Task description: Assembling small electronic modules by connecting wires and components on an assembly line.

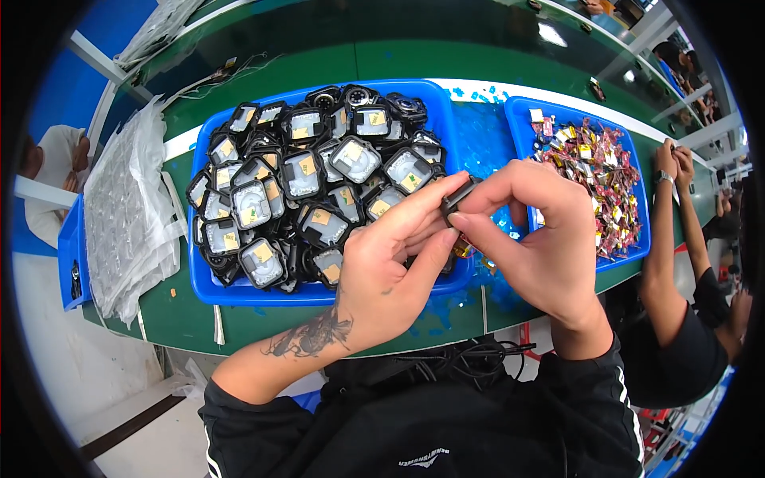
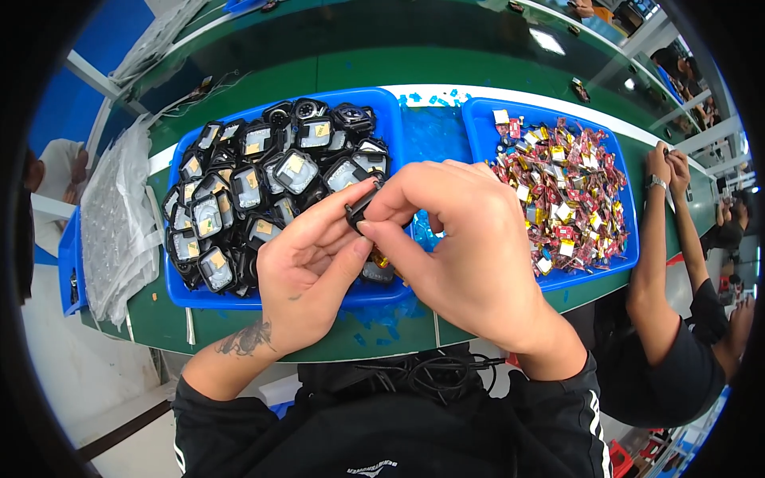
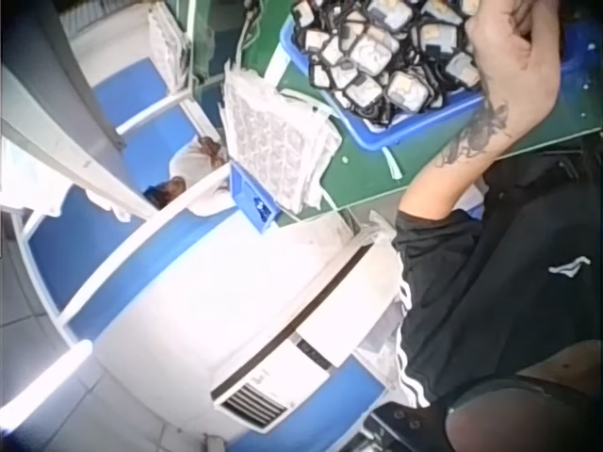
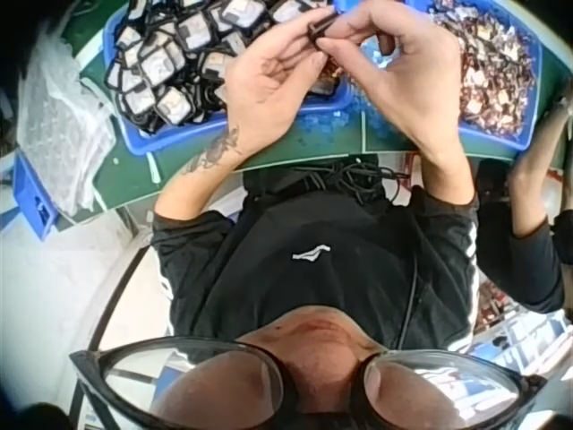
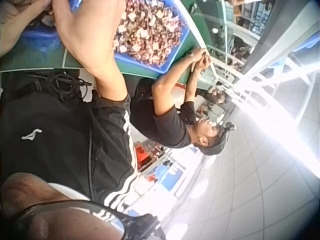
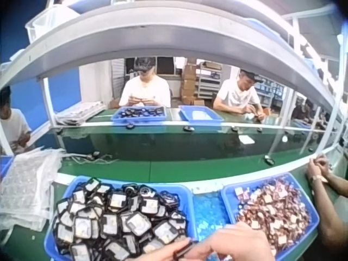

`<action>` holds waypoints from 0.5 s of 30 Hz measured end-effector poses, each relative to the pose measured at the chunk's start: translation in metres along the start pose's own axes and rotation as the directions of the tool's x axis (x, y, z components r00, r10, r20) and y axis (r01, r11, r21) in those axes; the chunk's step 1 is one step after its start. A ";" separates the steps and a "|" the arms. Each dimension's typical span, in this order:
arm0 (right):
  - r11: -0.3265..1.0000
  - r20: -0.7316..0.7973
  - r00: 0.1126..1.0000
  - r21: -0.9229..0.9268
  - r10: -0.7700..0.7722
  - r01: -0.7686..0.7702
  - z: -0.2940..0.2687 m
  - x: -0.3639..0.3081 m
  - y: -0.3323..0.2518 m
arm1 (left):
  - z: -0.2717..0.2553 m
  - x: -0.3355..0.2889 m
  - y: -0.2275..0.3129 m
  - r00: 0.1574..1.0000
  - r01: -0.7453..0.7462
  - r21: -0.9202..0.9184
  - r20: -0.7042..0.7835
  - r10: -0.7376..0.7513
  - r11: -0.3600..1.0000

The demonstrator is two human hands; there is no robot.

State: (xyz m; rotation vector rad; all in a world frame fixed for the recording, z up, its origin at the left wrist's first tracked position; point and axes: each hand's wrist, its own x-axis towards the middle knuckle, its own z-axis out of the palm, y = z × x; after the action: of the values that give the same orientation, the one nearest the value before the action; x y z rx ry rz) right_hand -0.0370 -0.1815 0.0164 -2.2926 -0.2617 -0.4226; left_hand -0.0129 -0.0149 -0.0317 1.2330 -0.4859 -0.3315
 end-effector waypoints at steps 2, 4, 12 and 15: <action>0.999 0.006 0.999 0.021 0.041 -0.041 -0.004 0.000 -0.001 | -0.003 -0.001 0.003 0.997 0.046 0.075 0.050 -0.050 0.996; 1.000 0.038 0.999 0.012 0.015 -0.016 -0.010 0.003 0.002 | -0.003 -0.002 0.001 0.999 0.004 0.101 0.051 -0.009 0.995; 0.929 0.092 0.989 0.344 0.114 -0.139 -0.008 0.004 0.011 | -0.001 -0.003 -0.007 0.988 -0.147 0.250 0.078 0.132 0.957; 0.928 0.095 0.988 0.340 0.126 -0.151 -0.006 0.004 0.011 | -0.003 -0.002 -0.004 0.987 -0.152 0.296 0.090 0.131 0.943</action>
State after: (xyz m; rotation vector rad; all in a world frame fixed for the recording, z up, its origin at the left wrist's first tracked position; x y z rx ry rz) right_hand -0.0313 -0.1931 0.0140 -1.9654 -0.1909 -0.2026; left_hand -0.0131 -0.0128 -0.0368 1.4771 -0.7011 -0.1811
